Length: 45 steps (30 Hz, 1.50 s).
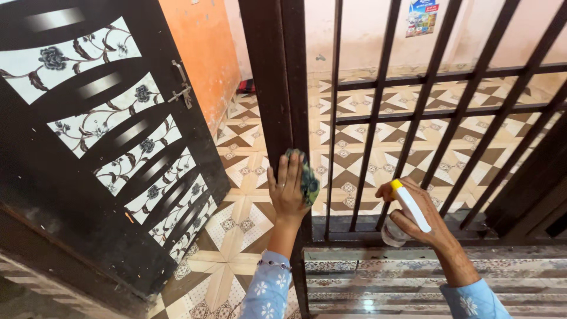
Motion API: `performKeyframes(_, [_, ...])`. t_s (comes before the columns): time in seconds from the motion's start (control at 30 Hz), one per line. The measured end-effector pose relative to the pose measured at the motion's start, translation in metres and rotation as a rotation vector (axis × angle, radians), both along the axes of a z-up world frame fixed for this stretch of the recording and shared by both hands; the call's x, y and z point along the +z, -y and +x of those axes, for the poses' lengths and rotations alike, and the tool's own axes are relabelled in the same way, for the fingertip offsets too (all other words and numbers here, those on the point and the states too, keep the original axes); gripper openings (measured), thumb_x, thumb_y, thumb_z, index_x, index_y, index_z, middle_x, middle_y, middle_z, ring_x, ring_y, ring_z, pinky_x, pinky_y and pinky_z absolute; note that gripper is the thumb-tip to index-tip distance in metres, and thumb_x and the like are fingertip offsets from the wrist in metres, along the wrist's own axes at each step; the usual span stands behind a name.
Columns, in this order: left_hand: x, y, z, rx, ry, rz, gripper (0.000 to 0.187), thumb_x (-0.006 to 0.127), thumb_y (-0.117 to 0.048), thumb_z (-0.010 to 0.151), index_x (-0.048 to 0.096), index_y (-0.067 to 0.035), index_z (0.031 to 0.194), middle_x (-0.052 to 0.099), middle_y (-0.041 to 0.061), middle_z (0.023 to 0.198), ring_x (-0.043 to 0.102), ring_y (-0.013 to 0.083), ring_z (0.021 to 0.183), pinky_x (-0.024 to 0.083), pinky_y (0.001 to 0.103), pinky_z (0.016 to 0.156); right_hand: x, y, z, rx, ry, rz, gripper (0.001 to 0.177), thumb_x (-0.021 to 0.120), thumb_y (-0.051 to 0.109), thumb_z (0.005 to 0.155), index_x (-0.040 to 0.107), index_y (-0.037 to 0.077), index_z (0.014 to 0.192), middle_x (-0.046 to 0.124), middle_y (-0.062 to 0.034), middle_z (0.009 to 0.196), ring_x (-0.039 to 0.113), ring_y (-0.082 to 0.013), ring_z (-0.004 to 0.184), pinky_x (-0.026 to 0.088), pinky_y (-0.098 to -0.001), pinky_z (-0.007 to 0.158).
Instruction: The person cleans a dark metal gate by spraying a liquid from a bottle and wiping the bars with a cloth. The person systematically moves along the gate, cleaning vertical and horizontal bars one by one.
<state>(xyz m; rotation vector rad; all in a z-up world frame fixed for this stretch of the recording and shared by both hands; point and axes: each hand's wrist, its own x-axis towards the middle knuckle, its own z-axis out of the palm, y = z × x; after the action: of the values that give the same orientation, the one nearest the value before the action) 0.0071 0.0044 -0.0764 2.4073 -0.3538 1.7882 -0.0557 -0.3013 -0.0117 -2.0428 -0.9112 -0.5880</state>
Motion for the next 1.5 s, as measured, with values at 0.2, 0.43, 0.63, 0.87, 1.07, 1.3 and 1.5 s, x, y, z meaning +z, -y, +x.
performKeyframes(0.2, [-0.086,0.005,-0.029,-0.076,-0.210,-0.122,0.064,0.064,-0.030,0.093,0.050,-0.003,0.150,0.045,0.012,0.159,0.034,0.0335,0.150,0.022,0.057,0.123,-0.030,0.015,0.000,0.348,-0.255,0.347,0.036,0.056,0.027,0.086,0.060,0.005,0.114,0.065,-0.0168,0.123,0.061,-0.0313,0.123,0.053,-0.0525,0.099])
performKeyframes(0.43, [-0.108,0.035,-0.116,-0.260,-0.363,-0.439,0.053,0.055,-0.016,0.099,0.051,-0.001,0.150,0.041,0.019,0.161,0.032,0.0411,0.149,0.028,0.052,0.121,-0.107,-0.031,-0.022,0.198,-0.666,0.271,0.050,0.057,0.006,0.080,0.055,0.011,0.129,0.062,-0.0141,0.131,0.070,-0.0290,0.114,0.052,-0.0500,0.096])
performKeyframes(0.63, [-0.076,0.055,-0.169,-1.134,-0.366,-1.855,0.034,0.052,-0.017,0.102,0.053,0.000,0.131,0.064,0.010,0.131,0.060,0.0186,0.123,0.042,0.040,0.111,-0.153,-0.074,-0.051,0.295,-0.690,0.312,0.029,0.062,0.004,0.090,0.058,0.005,0.119,0.069,-0.0115,0.120,0.073,-0.0229,0.115,0.054,-0.0379,0.098])
performKeyframes(0.87, [-0.060,0.065,-0.221,-1.817,-0.503,-1.926,0.056,0.047,-0.035,0.101,0.046,0.005,0.141,0.058,0.022,0.138,0.056,0.0353,0.126,0.045,0.049,0.109,-0.125,-0.096,-0.109,0.005,-1.052,0.404,0.050,0.088,0.016,0.071,0.063,0.007,0.114,0.054,-0.0060,0.086,0.053,-0.0181,0.076,0.042,-0.0313,0.067])
performKeyframes(1.07, [-0.076,0.054,-0.225,-2.118,-0.304,-1.957,0.065,0.050,-0.033,0.099,0.036,0.001,0.153,0.040,0.016,0.161,0.045,0.0376,0.142,0.043,0.048,0.105,-0.113,-0.107,-0.116,0.170,-0.815,0.256,0.058,0.094,0.023,0.068,0.062,0.005,0.111,0.061,-0.0007,0.093,0.059,-0.0170,0.094,0.048,-0.0333,0.084])
performKeyframes(1.3, [-0.097,0.039,-0.212,-1.956,-0.444,-2.010,0.067,0.053,-0.037,0.096,0.037,-0.002,0.152,0.037,0.011,0.161,0.042,0.0310,0.142,0.042,0.053,0.110,-0.142,-0.114,-0.116,-0.068,-1.096,0.360,0.100,0.093,0.032,0.056,0.051,0.009,0.144,0.057,-0.0145,0.136,0.054,-0.0292,0.132,0.040,-0.0402,0.109])
performKeyframes(1.5, [-0.103,0.034,-0.189,-1.966,-0.578,-1.961,0.067,0.050,-0.036,0.097,0.036,0.001,0.151,0.038,0.015,0.159,0.042,0.0332,0.143,0.040,0.052,0.113,-0.183,-0.109,-0.105,-0.153,-1.244,0.554,0.105,0.090,0.031,0.066,0.038,0.012,0.154,0.048,-0.0125,0.146,0.038,-0.0264,0.143,0.025,-0.0435,0.114])
